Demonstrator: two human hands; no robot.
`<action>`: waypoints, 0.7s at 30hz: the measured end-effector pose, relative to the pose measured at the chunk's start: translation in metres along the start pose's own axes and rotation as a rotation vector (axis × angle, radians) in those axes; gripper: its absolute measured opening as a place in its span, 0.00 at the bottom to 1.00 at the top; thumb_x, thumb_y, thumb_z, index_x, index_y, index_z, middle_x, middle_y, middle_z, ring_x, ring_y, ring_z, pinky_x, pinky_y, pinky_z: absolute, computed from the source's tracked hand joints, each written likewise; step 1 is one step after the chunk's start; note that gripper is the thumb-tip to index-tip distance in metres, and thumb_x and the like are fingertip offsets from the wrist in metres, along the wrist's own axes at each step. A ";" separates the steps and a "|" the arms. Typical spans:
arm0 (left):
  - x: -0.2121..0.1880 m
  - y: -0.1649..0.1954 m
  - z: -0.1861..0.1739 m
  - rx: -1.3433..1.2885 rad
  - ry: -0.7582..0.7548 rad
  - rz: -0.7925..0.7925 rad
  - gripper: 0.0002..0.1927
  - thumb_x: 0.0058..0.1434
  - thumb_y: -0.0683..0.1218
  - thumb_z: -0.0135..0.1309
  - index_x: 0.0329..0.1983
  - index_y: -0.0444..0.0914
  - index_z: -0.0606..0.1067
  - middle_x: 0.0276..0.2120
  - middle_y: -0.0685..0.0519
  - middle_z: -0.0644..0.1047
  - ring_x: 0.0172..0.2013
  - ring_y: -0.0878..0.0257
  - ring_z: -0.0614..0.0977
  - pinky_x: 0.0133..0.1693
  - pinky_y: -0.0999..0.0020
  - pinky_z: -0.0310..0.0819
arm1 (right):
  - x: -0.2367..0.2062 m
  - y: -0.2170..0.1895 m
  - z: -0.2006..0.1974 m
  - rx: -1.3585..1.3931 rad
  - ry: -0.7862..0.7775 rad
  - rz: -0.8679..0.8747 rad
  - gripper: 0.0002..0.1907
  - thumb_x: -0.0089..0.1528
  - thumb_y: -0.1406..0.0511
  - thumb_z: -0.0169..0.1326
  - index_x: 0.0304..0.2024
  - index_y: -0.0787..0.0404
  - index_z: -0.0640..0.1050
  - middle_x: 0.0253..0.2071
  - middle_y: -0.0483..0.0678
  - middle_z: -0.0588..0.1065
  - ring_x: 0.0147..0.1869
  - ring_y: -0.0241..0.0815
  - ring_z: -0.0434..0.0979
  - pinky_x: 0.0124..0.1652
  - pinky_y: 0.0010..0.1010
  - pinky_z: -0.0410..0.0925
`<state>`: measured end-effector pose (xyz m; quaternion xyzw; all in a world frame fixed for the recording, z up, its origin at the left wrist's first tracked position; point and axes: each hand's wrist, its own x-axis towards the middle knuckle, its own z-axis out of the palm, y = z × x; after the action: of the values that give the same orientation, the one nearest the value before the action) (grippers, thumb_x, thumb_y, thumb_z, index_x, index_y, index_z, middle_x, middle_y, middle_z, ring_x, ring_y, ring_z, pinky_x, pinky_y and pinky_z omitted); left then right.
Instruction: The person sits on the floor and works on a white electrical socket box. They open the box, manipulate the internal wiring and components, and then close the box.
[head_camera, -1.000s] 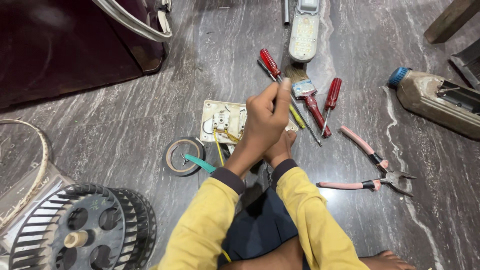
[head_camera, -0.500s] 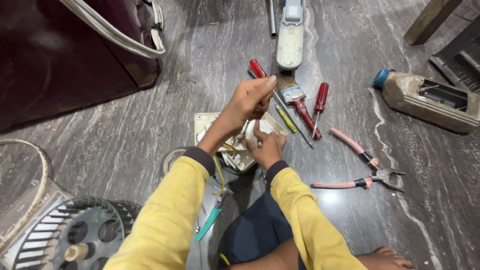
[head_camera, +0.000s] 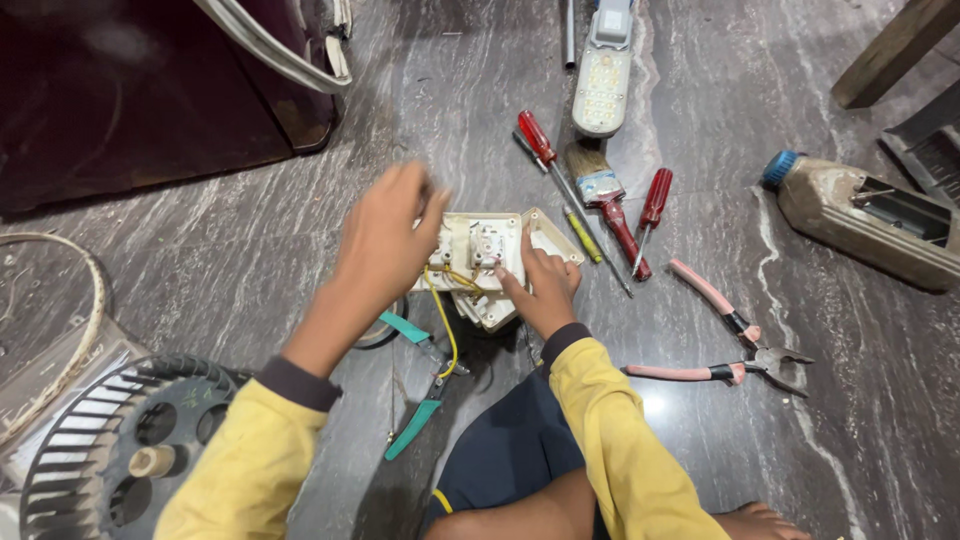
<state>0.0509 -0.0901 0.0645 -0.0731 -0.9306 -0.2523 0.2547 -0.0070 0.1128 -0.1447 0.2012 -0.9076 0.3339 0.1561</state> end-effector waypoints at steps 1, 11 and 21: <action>-0.014 -0.011 0.003 0.015 -0.054 -0.120 0.16 0.67 0.51 0.56 0.38 0.34 0.70 0.34 0.41 0.74 0.36 0.43 0.77 0.37 0.49 0.70 | 0.000 0.000 0.002 -0.017 0.024 -0.026 0.41 0.63 0.48 0.55 0.73 0.60 0.64 0.41 0.45 0.76 0.48 0.44 0.70 0.53 0.43 0.51; -0.091 -0.064 0.052 -0.153 -0.101 -0.579 0.31 0.64 0.62 0.57 0.49 0.30 0.71 0.40 0.39 0.76 0.41 0.49 0.79 0.44 0.55 0.73 | 0.001 0.002 0.001 0.030 -0.099 0.055 0.50 0.59 0.39 0.55 0.73 0.60 0.62 0.46 0.44 0.80 0.50 0.45 0.69 0.57 0.43 0.48; -0.056 -0.026 0.047 -0.292 0.026 -0.529 0.23 0.54 0.58 0.67 0.34 0.34 0.75 0.26 0.45 0.80 0.26 0.62 0.79 0.31 0.64 0.73 | 0.000 0.012 0.007 0.021 -0.054 -0.013 0.50 0.64 0.39 0.53 0.75 0.64 0.57 0.67 0.57 0.68 0.73 0.55 0.58 0.64 0.47 0.42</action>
<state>0.0718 -0.0891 -0.0108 0.1393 -0.8679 -0.4419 0.1789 -0.0132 0.1163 -0.1562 0.2179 -0.9065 0.3369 0.1314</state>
